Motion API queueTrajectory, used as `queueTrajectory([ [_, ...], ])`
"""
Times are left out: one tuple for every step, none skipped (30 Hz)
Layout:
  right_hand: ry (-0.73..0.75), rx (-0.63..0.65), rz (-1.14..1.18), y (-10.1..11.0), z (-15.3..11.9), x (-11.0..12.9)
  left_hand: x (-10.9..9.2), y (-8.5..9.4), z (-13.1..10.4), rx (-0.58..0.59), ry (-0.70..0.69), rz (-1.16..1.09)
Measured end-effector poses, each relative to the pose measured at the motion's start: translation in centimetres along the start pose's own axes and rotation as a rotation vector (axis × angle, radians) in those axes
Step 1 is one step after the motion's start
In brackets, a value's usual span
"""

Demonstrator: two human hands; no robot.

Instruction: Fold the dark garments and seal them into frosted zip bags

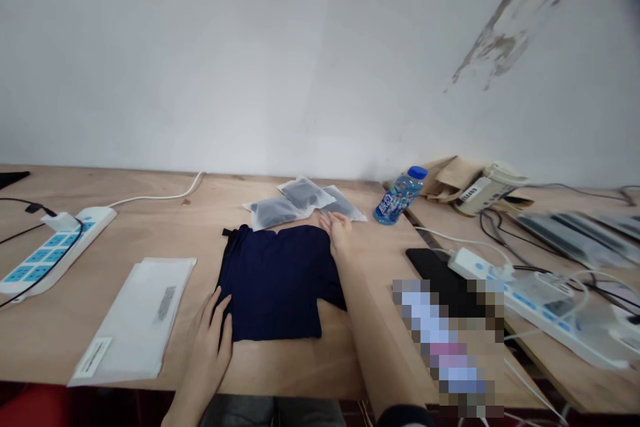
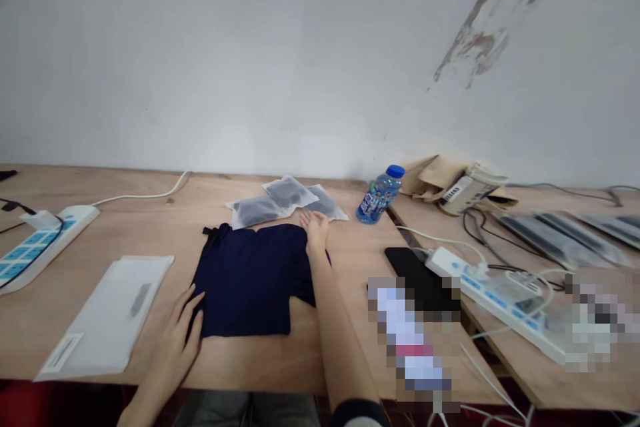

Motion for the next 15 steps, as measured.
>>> queueTrajectory([
  [0.024, 0.021, -0.056, 0.6, -0.3, -0.3, 0.0, 0.1, 0.2, -0.009, -0.003, 0.008],
  [0.051, 0.043, -0.123, 1.3, -0.7, -0.6, 0.0, 0.3, 0.5, -0.021, -0.006, 0.018],
  [0.082, 0.066, -0.197, 1.9, -1.0, -0.7, 0.0, 0.5, 1.1, -0.033, -0.014, 0.028],
  [0.114, 0.087, -0.275, 2.4, -1.3, -0.8, 0.0, 0.9, 2.0, -0.044, -0.025, 0.04],
  [0.148, 0.105, -0.353, 2.8, -1.5, -0.9, 0.0, 1.2, 3.2, -0.051, -0.039, 0.051],
  [0.183, 0.119, -0.427, 3.1, -1.7, -0.9, 0.0, 1.5, 4.7, -0.048, -0.064, 0.06],
  [0.216, 0.13, -0.496, 3.2, -1.8, -0.8, 0.1, 1.7, 6.5, -0.048, -0.085, 0.068],
  [0.248, 0.138, -0.56, 3.2, -1.7, -0.8, 0.2, 1.7, 8.4, -0.018, -0.113, 0.067],
  [0.276, 0.145, -0.62, 3.1, -1.7, -0.7, 0.4, 1.6, 10.5, 0.013, -0.133, 0.061],
  [0.301, 0.148, -0.676, 3.0, -1.6, -0.7, 0.6, 1.3, 12.5, 0.064, -0.144, 0.058],
  [0.322, 0.147, -0.729, 2.8, -1.5, -0.7, 1.1, 0.9, 14.4, 0.118, -0.143, 0.068],
  [0.34, 0.141, -0.777, 2.6, -1.3, -0.8, 1.6, 0.4, 16.2, 0.134, -0.136, 0.079],
  [0.357, 0.13, -0.82, 2.5, -1.2, -0.8, 2.1, -0.2, 17.7, 0.145, -0.13, 0.089],
  [0.371, 0.117, -0.859, 2.5, -1.1, -0.8, 2.7, -0.8, 18.9, 0.161, -0.125, 0.099],
  [0.384, 0.104, -0.892, 2.5, -1.0, -0.8, 3.3, -1.4, 19.8, 0.178, -0.12, 0.107],
])
Point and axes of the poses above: each hand's wrist, its own z-axis towards the middle knuckle, its own y-axis out of the back of the hand, x = y × z, the point moved 2 cm from there along z, towards the middle knuckle, and after that the axes turned 13 degrees about -y, right-handed, at the moved point
